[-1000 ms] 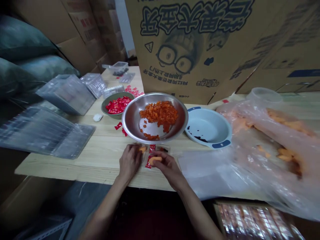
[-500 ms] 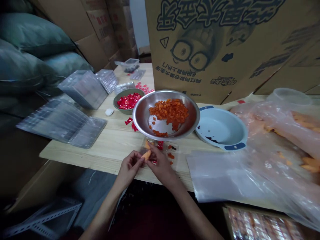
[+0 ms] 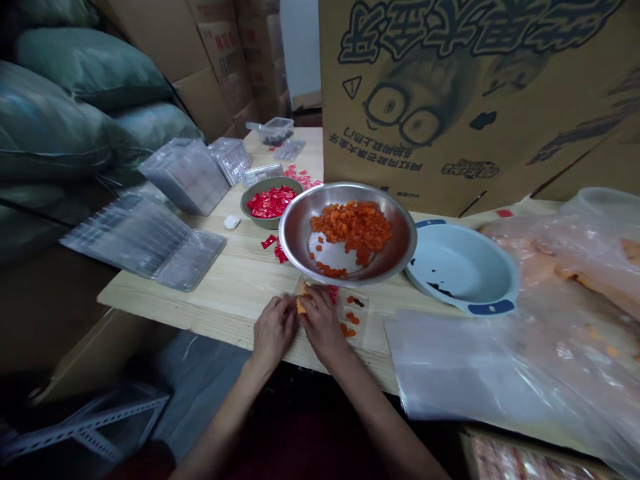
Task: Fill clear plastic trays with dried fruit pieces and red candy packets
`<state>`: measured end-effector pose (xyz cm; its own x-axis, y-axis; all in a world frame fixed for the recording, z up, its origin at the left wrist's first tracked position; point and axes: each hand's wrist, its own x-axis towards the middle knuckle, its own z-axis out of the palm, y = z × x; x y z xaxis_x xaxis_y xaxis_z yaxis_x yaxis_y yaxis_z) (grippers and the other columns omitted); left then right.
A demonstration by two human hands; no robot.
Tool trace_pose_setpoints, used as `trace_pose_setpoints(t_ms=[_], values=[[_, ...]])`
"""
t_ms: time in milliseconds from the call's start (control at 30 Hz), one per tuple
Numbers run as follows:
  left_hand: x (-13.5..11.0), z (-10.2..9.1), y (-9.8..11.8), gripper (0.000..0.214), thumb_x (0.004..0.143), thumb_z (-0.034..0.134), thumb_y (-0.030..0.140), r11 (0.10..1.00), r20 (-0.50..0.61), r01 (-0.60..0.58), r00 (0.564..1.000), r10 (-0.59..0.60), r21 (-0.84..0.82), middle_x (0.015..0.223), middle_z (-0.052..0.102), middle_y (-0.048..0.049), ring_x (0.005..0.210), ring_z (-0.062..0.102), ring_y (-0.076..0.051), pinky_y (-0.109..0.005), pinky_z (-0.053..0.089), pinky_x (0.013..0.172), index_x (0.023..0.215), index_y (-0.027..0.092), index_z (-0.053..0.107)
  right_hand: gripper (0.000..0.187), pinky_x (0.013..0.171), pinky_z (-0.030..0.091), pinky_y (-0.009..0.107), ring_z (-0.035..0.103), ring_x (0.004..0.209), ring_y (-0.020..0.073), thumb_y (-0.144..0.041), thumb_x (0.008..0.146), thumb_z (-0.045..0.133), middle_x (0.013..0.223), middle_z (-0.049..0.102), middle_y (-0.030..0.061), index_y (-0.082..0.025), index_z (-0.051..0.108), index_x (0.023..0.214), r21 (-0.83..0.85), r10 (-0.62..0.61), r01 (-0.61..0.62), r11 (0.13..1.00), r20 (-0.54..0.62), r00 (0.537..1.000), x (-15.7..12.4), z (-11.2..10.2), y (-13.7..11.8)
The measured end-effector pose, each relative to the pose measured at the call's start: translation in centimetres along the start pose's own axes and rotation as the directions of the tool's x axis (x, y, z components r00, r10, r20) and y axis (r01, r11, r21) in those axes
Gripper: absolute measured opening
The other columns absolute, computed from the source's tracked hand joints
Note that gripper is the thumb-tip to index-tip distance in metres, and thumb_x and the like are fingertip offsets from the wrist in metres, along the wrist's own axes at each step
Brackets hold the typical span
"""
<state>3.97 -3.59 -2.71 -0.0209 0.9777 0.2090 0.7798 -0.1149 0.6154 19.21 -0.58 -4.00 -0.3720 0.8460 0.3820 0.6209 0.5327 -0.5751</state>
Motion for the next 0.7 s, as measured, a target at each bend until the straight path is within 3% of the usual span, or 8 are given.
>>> trace_pose_setpoints(t_ms=[67,167,233,333,400,467,567,700], values=[[0.3,-0.3,-0.3,0.017,0.1,0.053,0.019,1.0,0.035,-0.013,0.999,0.013,-0.028,0.095,0.071,-0.0072,0.092,0.068,-0.023,-0.033,0.054,0.082,0.096,0.022,0.07,0.038,0.118,0.042,0.055,0.049,0.139,0.0333,-0.013,0.095,0.059,0.146,0.059,0.0164,-0.016,0.067,0.132,-0.066,-0.003,0.006,0.998,0.039,0.999,0.2,-0.3,0.3],[1.8,-2.3,-2.5,0.022,0.103,0.051,0.029,0.989,-0.015,0.034,0.999,-0.036,-0.145,0.097,0.076,-0.006,0.09,0.07,-0.021,-0.032,0.054,0.084,0.103,0.023,0.073,0.048,0.114,0.046,0.055,0.055,0.132,0.033,-0.009,0.09,0.061,0.139,0.065,0.0153,-0.017,0.064,0.137,-0.104,0.035,-0.023,0.994,0.112,0.993,1.2,-1.0,0.9],[3.8,-4.9,-5.8,0.022,0.103,0.052,0.031,0.982,-0.12,0.136,0.981,-0.152,-0.131,0.101,0.076,-0.0064,0.088,0.07,-0.02,-0.032,0.053,0.084,0.106,0.022,0.072,0.047,0.109,0.049,0.054,0.059,0.124,0.0325,-0.007,0.087,0.062,0.131,0.069,0.0136,-0.018,0.068,0.132,-0.107,0.043,-0.026,0.994,0.161,0.986,1.8,-1.4,1.2],[7.5,-10.2,-12.4,0.021,0.097,0.057,0.027,0.937,-0.251,0.348,0.905,-0.343,-0.024,0.104,0.074,-0.0085,0.089,0.067,-0.02,-0.033,0.051,0.086,0.11,0.016,0.07,0.044,0.106,0.05,0.053,0.061,0.12,0.0311,-0.004,0.084,0.062,0.125,0.072,0.0108,-0.021,0.072,0.123,-0.081,-0.008,0.028,0.996,0.237,0.971,2.1,-1.9,1.4],[9.8,-13.3,-16.6,0.016,0.089,0.065,0.022,0.901,-0.25,0.433,0.873,-0.419,0.001,0.092,0.072,-0.0064,0.082,0.064,-0.019,-0.032,0.049,0.083,0.101,0.013,0.071,0.045,0.107,0.049,0.053,0.061,0.121,0.0307,-0.003,0.083,0.061,0.127,0.072,0.0101,-0.022,0.072,0.122,-0.072,-0.047,0.068,0.995,0.263,0.964,1.6,-1.9,1.4],[11.4,-15.1,-19.7,0.008,0.08,0.073,0.019,0.873,-0.192,0.487,0.857,-0.478,0.003,0.074,0.067,-0.0013,0.071,0.059,-0.017,-0.03,0.047,0.074,0.085,0.013,0.071,0.046,0.108,0.048,0.055,0.061,0.124,0.0318,-0.004,0.082,0.061,0.132,0.07,0.0108,-0.022,0.072,0.124,-0.084,-0.079,0.103,0.991,0.245,0.966,0.6,-1.6,1.5],[12.5,-15.7,-22.2,0.015,0.075,0.079,0.023,0.843,-0.102,0.538,0.838,-0.536,-0.011,0.057,0.056,0.0047,0.058,0.05,-0.013,-0.026,0.04,0.062,0.07,0.014,0.068,0.043,0.109,0.047,0.06,0.059,0.129,0.0345,-0.012,0.087,0.061,0.138,0.067,0.0121,-0.022,0.07,0.128,-0.109,-0.133,0.153,0.982,0.172,0.976,-1.1,-1.2,1.8],[12.5,-14.8,-23.5,0.023,0.086,0.074,0.032,0.824,-0.056,0.566,0.822,-0.566,-0.026,0.058,0.053,0.0064,0.055,0.047,-0.011,-0.025,0.038,0.059,0.073,0.014,0.067,0.034,0.108,0.048,0.058,0.059,0.132,0.0342,-0.026,0.096,0.06,0.138,0.068,0.0104,-0.026,0.07,0.128,-0.109,-0.16,0.167,0.98,0.068,0.985,-3.0,-1.7,2.5]])
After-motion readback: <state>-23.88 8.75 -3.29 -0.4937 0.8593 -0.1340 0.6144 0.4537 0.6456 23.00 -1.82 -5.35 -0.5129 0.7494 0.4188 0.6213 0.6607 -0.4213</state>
